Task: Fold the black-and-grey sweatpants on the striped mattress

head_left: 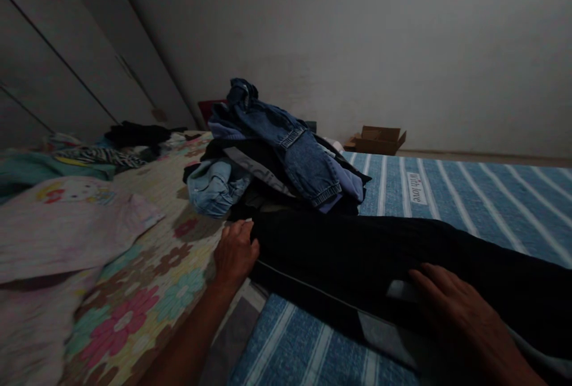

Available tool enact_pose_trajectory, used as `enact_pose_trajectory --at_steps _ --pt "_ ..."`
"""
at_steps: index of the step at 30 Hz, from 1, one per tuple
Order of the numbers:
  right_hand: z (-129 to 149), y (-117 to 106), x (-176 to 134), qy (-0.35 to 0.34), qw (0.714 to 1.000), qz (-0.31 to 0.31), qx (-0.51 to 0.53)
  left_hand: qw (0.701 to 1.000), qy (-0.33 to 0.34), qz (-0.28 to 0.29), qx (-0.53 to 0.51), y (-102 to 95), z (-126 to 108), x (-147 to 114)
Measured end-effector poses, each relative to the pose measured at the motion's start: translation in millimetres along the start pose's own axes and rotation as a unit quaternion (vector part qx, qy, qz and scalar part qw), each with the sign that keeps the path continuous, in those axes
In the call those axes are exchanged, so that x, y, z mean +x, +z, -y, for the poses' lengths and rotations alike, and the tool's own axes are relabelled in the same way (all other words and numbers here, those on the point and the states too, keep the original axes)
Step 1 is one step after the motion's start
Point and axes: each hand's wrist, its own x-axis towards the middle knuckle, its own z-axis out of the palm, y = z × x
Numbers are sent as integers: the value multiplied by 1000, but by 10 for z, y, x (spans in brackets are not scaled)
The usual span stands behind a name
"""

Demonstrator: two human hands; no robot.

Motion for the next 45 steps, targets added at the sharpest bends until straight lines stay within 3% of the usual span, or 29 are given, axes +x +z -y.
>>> enact_pose_trajectory --at_steps 4,7,11,15,21,32,35,39,45 --pt "103 -12 93 -12 1000 25 1 996 9 -76 -46 -100 -61 -14" --pt "140 -30 136 -1 998 60 28 984 66 -95 -137 -179 -288 -17" --pt "242 -49 252 6 995 76 71 953 157 17 -258 -144 -762 34" --pt "459 -28 386 5 985 89 151 948 142 64 -276 89 -1050 116" --pt "653 34 431 3 976 108 188 949 138 66 -274 353 -951 40" --pt "819 -145 564 41 970 180 156 944 143 50 -293 417 -902 -60" --pt "864 -105 780 74 953 201 216 944 143 49 -292 415 -909 -74" --pt "920 116 1209 107 934 209 269 946 141 40 -290 433 -920 -90" --pt "1014 382 1652 135 934 277 181 942 130 52 -304 416 -936 -117"
